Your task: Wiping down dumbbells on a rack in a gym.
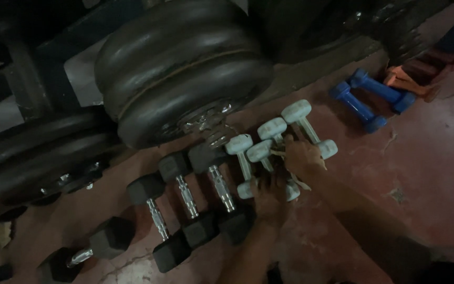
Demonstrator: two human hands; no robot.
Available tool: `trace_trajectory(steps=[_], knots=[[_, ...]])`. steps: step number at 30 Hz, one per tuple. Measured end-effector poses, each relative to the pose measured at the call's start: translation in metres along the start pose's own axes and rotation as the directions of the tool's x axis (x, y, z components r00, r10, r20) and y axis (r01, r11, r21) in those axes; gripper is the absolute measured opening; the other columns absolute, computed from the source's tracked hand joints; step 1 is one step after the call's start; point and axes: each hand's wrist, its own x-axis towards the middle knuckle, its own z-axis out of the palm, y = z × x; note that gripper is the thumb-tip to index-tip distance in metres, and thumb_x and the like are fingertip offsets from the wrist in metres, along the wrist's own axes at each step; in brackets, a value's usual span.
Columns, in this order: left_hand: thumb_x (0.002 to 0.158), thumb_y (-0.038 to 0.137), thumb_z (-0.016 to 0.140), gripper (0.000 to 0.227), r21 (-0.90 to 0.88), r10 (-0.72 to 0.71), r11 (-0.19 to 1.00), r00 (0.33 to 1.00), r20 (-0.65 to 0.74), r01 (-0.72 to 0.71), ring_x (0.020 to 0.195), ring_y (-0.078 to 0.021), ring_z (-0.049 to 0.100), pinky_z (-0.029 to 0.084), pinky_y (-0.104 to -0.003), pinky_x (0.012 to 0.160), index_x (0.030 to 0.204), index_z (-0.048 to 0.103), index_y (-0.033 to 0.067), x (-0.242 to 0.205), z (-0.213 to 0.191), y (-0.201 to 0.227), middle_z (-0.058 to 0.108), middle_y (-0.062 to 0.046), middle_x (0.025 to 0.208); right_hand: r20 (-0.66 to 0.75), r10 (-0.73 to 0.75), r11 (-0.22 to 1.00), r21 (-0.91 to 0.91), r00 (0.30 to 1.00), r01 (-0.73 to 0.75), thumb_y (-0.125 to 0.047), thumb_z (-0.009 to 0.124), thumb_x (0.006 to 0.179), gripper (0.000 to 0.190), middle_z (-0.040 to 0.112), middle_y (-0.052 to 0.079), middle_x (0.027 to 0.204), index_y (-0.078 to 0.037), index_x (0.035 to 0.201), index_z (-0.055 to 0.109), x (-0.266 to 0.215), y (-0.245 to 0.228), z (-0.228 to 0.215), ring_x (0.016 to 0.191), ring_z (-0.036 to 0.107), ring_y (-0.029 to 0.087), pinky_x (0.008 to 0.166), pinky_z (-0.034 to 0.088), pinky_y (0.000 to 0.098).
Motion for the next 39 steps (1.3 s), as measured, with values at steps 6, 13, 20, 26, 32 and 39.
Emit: trace_trajectory(steps=[6, 13, 20, 26, 32, 39], knots=[[0.100, 0.030, 0.077, 0.037, 0.286, 0.154, 0.953, 0.973, -0.171, -0.101, 0.121, -0.0302, 0.056, 0.029, -0.063, 0.118, 0.132, 0.064, 0.0176, -0.005, 0.109, -0.057, 0.064, -0.005, 0.126, 0.048, 0.073, 0.995, 0.058, 0.996, -0.076, -0.036, 0.077, 0.090, 0.054, 0.070, 0.015, 0.099, -0.003, 0.127, 0.054, 0.000, -0.024, -0.036, 0.082, 0.068, 0.034, 0.065, 0.057, 0.0526], [0.066, 0.058, 0.080, 0.088, 0.249, 0.094, 0.964, 0.995, 0.016, -0.095, 0.114, -0.0408, 0.055, 0.026, -0.067, 0.102, 0.135, 0.059, 0.0080, 0.008, 0.025, -0.016, 0.062, -0.018, 0.127, 0.063, 0.093, 0.982, 0.157, 0.994, -0.102, -0.032, 0.075, 0.092, 0.035, 0.073, 0.016, 0.096, -0.004, 0.111, 0.066, 0.004, -0.021, -0.035, 0.083, 0.073, 0.033, 0.070, 0.059, 0.0470], [0.087, 0.057, 0.072, 0.078, 0.136, -0.039, 0.991, 0.951, 0.307, -0.003, 0.131, -0.0421, 0.047, 0.018, -0.069, 0.113, 0.144, 0.052, 0.0071, 0.017, 0.023, -0.005, 0.055, -0.018, 0.141, 0.020, 0.115, 0.975, 0.188, 0.993, -0.116, -0.042, 0.079, 0.087, 0.040, 0.076, 0.015, 0.101, -0.007, 0.106, 0.075, 0.017, 0.002, -0.030, 0.089, 0.074, 0.033, 0.075, 0.058, 0.0496], [0.092, 0.034, 0.069, 0.060, -0.039, 0.074, 0.997, 0.988, 0.136, -0.069, 0.124, -0.0436, 0.047, 0.017, -0.064, 0.111, 0.142, 0.057, 0.0029, 0.014, 0.013, 0.005, 0.059, -0.020, 0.133, -0.009, 0.188, 0.957, 0.226, 0.982, -0.182, -0.044, 0.081, 0.084, 0.047, 0.076, 0.015, 0.104, -0.009, 0.114, 0.071, 0.021, 0.017, -0.042, 0.094, 0.073, 0.033, 0.079, 0.058, 0.0499], [0.090, 0.018, 0.071, 0.048, -0.061, 0.047, 0.998, 0.979, 0.200, -0.036, 0.125, -0.0378, 0.055, 0.013, -0.065, 0.119, 0.134, 0.062, 0.0048, 0.027, 0.014, -0.005, 0.062, -0.020, 0.129, -0.028, 0.157, 0.966, 0.212, 0.987, -0.148, -0.043, 0.081, 0.085, 0.048, 0.075, 0.014, 0.105, -0.011, 0.120, 0.070, 0.022, 0.019, -0.042, 0.094, 0.073, 0.033, 0.077, 0.059, 0.0503], [0.091, 0.031, 0.072, 0.065, -0.034, -0.001, 0.999, 0.951, 0.309, 0.012, 0.131, -0.0433, 0.050, -0.005, -0.074, 0.119, 0.147, 0.046, 0.0088, 0.051, -0.033, -0.013, 0.060, -0.019, 0.134, -0.076, 0.124, 0.969, 0.226, 0.989, -0.104, -0.043, 0.083, 0.081, 0.050, 0.076, 0.015, 0.106, -0.013, 0.120, 0.073, 0.022, 0.022, -0.040, 0.096, 0.073, 0.033, 0.081, 0.057, 0.0494]])
